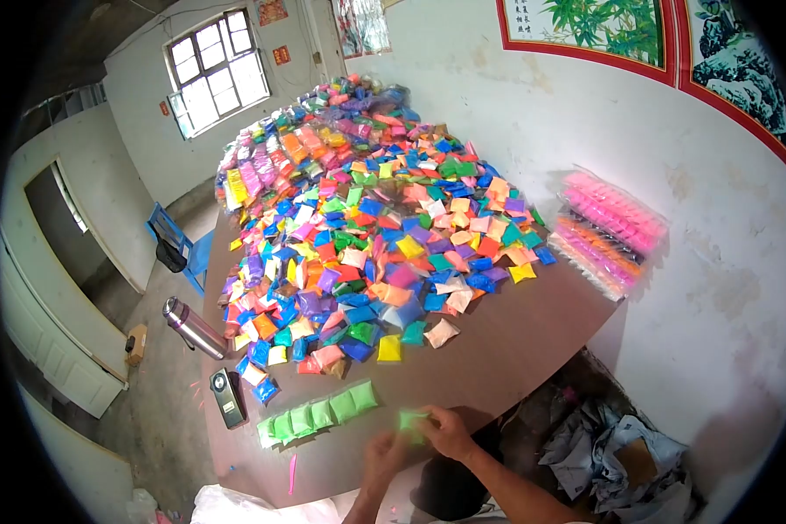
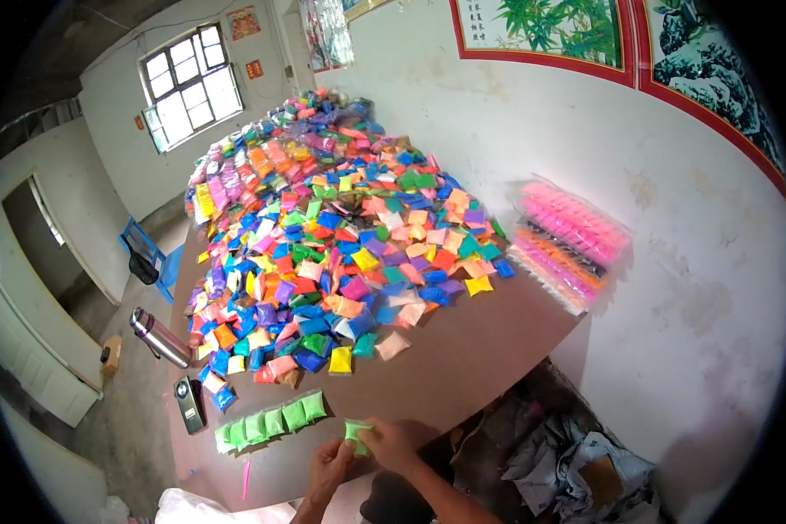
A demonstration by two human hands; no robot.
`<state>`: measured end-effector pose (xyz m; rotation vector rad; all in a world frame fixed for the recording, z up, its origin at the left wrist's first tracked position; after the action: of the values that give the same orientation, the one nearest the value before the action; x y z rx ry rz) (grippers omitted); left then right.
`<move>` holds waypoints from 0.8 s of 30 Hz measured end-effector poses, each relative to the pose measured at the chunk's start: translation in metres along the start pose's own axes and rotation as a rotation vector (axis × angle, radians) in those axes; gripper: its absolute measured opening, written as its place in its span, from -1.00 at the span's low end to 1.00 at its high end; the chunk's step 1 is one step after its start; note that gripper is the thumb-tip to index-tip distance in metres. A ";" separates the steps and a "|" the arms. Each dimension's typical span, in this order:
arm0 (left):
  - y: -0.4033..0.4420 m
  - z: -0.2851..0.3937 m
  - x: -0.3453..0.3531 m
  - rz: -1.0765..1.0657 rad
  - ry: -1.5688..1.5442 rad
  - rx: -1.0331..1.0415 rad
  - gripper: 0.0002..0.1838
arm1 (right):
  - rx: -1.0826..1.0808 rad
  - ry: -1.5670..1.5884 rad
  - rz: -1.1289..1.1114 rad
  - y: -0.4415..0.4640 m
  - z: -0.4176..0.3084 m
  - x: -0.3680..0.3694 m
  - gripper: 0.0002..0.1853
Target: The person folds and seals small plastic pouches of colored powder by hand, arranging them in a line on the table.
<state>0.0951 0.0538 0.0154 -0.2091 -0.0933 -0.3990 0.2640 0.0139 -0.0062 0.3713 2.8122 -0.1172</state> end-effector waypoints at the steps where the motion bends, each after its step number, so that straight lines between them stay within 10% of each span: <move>1: 0.000 0.004 0.001 -0.001 0.046 0.023 -0.62 | 0.000 -0.001 -0.001 0.000 0.005 0.003 -0.71; 24: 0.005 -0.005 -0.003 -0.077 -0.158 -0.066 -0.76 | -0.074 -0.090 0.033 -0.004 0.004 0.003 -0.71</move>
<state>0.0948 0.0585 0.0092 -0.3030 -0.2440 -0.4622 0.2610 0.0103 -0.0108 0.3849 2.7118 -0.0226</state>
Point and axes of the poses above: each hand's wrist, its own y-axis towards the middle knuckle, its own x-axis out of the palm, z = x × y, the point moved 4 cm from there along y, towards the middle knuckle, and after that the axes turned 15 degrees about -y, right-handed, at the moved point
